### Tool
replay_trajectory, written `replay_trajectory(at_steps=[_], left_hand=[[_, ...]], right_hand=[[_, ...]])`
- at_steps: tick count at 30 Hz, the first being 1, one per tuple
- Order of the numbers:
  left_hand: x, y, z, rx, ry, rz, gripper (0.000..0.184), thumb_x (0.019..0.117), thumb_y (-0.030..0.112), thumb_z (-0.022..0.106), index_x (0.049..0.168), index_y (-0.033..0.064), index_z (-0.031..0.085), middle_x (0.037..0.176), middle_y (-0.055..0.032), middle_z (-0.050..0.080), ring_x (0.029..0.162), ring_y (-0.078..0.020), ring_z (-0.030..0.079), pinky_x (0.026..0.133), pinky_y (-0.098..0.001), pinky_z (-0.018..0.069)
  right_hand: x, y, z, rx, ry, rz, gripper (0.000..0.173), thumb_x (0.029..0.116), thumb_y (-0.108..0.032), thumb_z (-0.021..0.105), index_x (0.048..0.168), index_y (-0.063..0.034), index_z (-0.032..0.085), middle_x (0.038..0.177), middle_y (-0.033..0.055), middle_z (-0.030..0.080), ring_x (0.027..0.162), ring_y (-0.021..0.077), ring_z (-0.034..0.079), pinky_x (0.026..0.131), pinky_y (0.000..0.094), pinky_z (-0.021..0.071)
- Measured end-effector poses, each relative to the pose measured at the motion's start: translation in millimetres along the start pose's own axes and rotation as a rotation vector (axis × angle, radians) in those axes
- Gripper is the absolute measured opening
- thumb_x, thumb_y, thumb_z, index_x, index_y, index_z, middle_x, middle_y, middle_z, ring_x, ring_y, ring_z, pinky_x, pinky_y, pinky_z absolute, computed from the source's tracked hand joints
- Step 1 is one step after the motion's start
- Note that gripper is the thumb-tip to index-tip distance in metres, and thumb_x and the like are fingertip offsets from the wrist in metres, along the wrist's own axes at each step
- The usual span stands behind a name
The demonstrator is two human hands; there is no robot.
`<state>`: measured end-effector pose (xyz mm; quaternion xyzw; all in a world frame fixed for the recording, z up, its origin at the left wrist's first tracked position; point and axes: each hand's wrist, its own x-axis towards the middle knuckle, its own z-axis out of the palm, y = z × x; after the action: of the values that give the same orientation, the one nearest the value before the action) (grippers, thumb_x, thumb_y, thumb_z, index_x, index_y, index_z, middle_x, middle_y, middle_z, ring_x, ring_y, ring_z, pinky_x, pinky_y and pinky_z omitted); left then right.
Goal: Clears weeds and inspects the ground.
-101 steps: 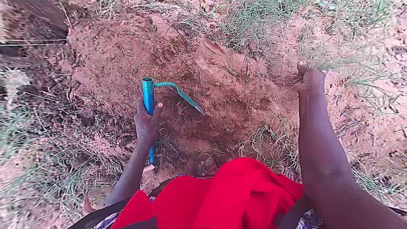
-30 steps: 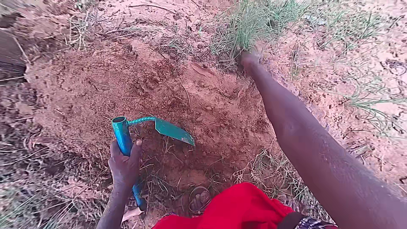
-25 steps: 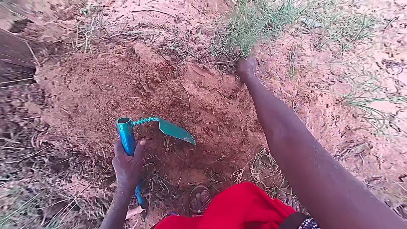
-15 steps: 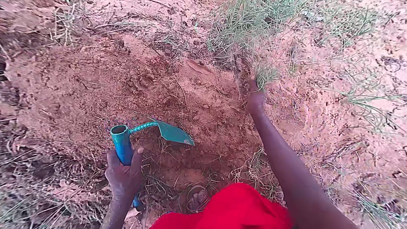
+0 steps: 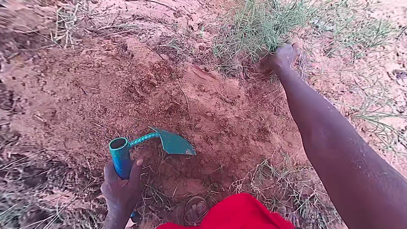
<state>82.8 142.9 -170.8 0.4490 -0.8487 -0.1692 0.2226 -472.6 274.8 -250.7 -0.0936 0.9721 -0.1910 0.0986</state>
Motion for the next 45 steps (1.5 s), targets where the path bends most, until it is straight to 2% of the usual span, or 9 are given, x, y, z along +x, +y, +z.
replay_trajectory(at_steps=[6, 10, 17, 21, 25, 28, 33, 38, 45], left_hand=[[0.4, 1.4, 0.1, -0.001, 0.006, -0.002, 0.073, 0.0972, 0.048, 0.057, 0.125, -0.02, 0.049, 0.08, -0.0183, 0.061, 0.063, -0.0039, 0.055, 0.06, -0.0228, 0.0493], [0.4, 5.7, -1.3, 0.01, -0.018, -0.036, 0.068, 0.0967, 0.045, 0.057, 0.124, -0.0177, 0.05, 0.081, -0.0172, 0.06, 0.064, -0.0072, 0.055, 0.061, -0.0267, 0.0486], [1.2, 10.2, -3.1, -0.013, -0.048, -0.039, 0.063, 0.096, 0.04, 0.058, 0.124, -0.0153, 0.051, 0.079, -0.0148, 0.058, 0.063, -0.0097, 0.054, 0.06, -0.029, 0.0471], [0.3, 8.4, -3.2, -0.029, -0.048, -0.022, 0.068, 0.0964, 0.045, 0.058, 0.125, -0.0163, 0.05, 0.078, -0.0143, 0.058, 0.062, -0.0081, 0.053, 0.059, -0.0274, 0.0472], [-0.9, 4.9, -1.0, -0.035, -0.026, -0.003, 0.069, 0.0965, 0.045, 0.058, 0.123, -0.018, 0.05, 0.076, -0.0132, 0.058, 0.061, -0.0035, 0.052, 0.058, -0.022, 0.0459], [0.5, 6.1, -0.8, -0.024, -0.018, -0.005, 0.07, 0.0967, 0.047, 0.057, 0.122, -0.0183, 0.05, 0.075, -0.0122, 0.057, 0.06, -0.0018, 0.051, 0.057, -0.0206, 0.0453], [1.0, 7.2, -1.2, -0.009, -0.014, -0.005, 0.071, 0.0968, 0.048, 0.057, 0.121, -0.0186, 0.05, 0.077, -0.0139, 0.058, 0.062, -0.0019, 0.052, 0.059, -0.0196, 0.0459], [0.6, 8.8, -1.4, -0.003, -0.019, -0.02, 0.069, 0.0966, 0.047, 0.056, 0.121, -0.0178, 0.051, 0.077, -0.0137, 0.058, 0.062, -0.0029, 0.052, 0.059, -0.0211, 0.0456], [-0.5, 5.5, -2.3, -0.02, -0.011, 0.005, 0.07, 0.0965, 0.046, 0.058, 0.119, -0.0191, 0.05, 0.077, -0.0135, 0.057, 0.064, 0.0017, 0.052, 0.06, -0.0156, 0.0449]], right_hand=[[3.4, 6.5, 25.8, 0.575, 0.298, 0.0, 0.051, 0.101, -0.016, 0.057, 0.147, 0.0056, 0.049, 0.148, 0.0272, 0.053, 0.143, 0.0348, 0.047, 0.12, 0.0425, 0.0326], [19.3, 13.1, 20.7, 0.835, 0.306, 0.276, 0.042, 0.0996, -0.017, 0.062, 0.138, 0.0002, 0.057, 0.135, 0.0188, 0.062, 0.128, 0.0273, 0.058, 0.108, 0.0437, 0.0453], [-93.7, 17.4, 26.9, 1.153, 0.207, 0.285, 0.045, 0.1009, -0.012, 0.063, 0.142, 0.0003, 0.048, 0.13, 0.0139, 0.06, 0.114, 0.0165, 0.06, 0.098, 0.0338, 0.0507], [-123.3, 29.6, 39.1, 1.262, 0.27, 0.128, 0.041, 0.0949, -0.017, 0.074, 0.127, -0.0007, 0.055, 0.104, 0.0029, 0.064, 0.086, 0.0042, 0.062, 0.078, 0.0238, 0.0546], [-63.0, 19.1, 23.8, 0.928, 0.242, 0.18, 0.061, 0.0806, -0.008, 0.08, 0.135, 0.0033, 0.055, 0.127, 0.0197, 0.063, 0.118, 0.0256, 0.062, 0.101, 0.0425, 0.0513], [-21.7, -4.5, 14.9, 0.628, 0.087, 0.163, 0.057, 0.0871, -0.014, 0.075, 0.136, 0.0071, 0.055, 0.136, 0.0288, 0.058, 0.129, 0.0389, 0.056, 0.107, 0.0545, 0.045], [-4.1, -6.4, 38.3, 0.873, 0.058, 0.129, 0.066, 0.0965, -0.01, 0.064, 0.154, 0.0022, 0.035, 0.151, 0.0249, 0.047, 0.139, 0.0314, 0.049, 0.114, 0.047, 0.0424], [-10.0, -12.6, 37.4, 0.643, 0.078, 0.221, 0.054, 0.1019, -0.02, 0.056, 0.151, -0.0018, 0.044, 0.148, 0.0265, 0.051, 0.137, 0.0385, 0.051, 0.111, 0.0565, 0.0426], [-81.1, -8.9, 27.8, 1.197, 0.221, 0.338, 0.034, 0.0993, -0.013, 0.064, 0.13, -0.0019, 0.055, 0.112, 0.0092, 0.061, 0.097, 0.0159, 0.06, 0.085, 0.0348, 0.052]])
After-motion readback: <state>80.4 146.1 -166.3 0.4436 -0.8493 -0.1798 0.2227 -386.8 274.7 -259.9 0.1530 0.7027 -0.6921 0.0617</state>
